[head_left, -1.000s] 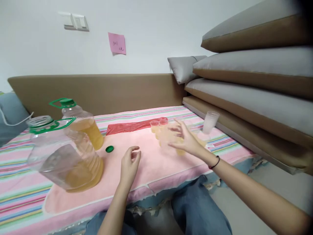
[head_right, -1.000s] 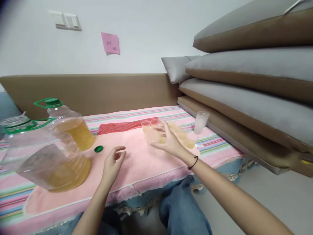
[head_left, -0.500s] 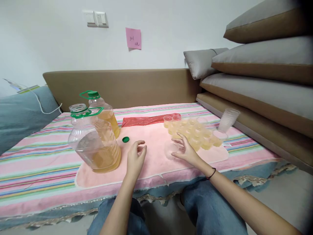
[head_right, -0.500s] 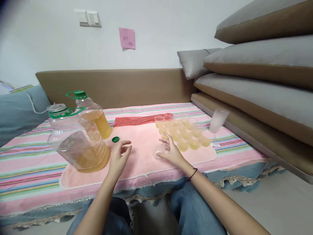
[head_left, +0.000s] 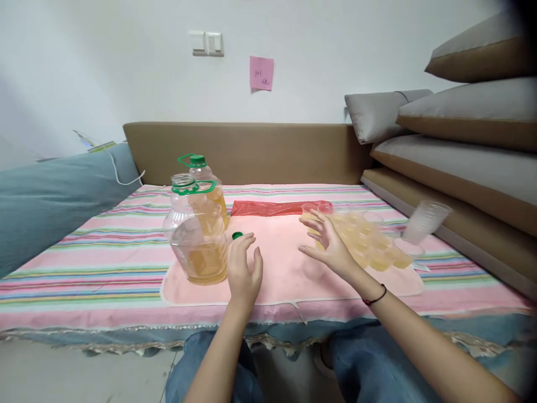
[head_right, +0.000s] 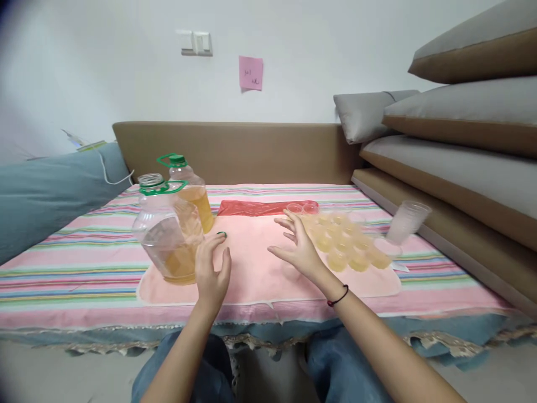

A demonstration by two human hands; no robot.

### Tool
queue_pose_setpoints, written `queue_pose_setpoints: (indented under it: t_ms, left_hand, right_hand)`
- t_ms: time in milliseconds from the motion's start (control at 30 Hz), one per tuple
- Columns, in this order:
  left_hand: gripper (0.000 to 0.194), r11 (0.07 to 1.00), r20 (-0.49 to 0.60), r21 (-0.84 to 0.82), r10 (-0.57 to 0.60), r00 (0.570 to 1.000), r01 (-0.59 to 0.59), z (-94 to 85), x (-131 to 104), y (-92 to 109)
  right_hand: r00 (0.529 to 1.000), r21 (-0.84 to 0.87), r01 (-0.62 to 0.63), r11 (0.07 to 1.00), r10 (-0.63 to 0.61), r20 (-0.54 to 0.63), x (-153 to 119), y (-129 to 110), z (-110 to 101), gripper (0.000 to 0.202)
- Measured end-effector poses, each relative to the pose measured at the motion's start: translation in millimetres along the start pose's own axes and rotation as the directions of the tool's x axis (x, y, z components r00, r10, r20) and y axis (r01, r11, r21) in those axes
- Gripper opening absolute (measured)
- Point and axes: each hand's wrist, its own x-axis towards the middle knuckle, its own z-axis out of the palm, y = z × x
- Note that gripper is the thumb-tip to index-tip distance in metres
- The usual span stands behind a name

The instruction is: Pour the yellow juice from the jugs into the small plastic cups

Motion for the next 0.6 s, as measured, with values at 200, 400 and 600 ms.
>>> queue_pose_setpoints:
  t_ms: [200, 400, 600]
  left_hand:
    - [0.028, 0.986, -0.47, 0.165, 0.076, 0.879, 0.003, -37.2, 7.7, -10.5]
    - [0.026, 0.948, -0.649, 0.001, -0.241, 0.721, 0.318, -67.8, 17.6, -38.8]
    - [0.02, 0.836, -0.613, -0.204, -0.515, 0.599, 0.51, -79.2, 21.1, -55.8]
  right_hand:
    - [0.987, 0.11, 0.007, 0.994, -0.025, 0.16, 28.5, -4.9, 83.2, 0.085]
    - [0.967, 0.207, -0.029, 0.978, -0.025, 0.253, 47.6, 16.4, 160.7, 0.107]
    - [0.972, 0.316, -0.036, 0.948, -0.04, 0.231, 56.6, 31.7, 210.2, 0.133]
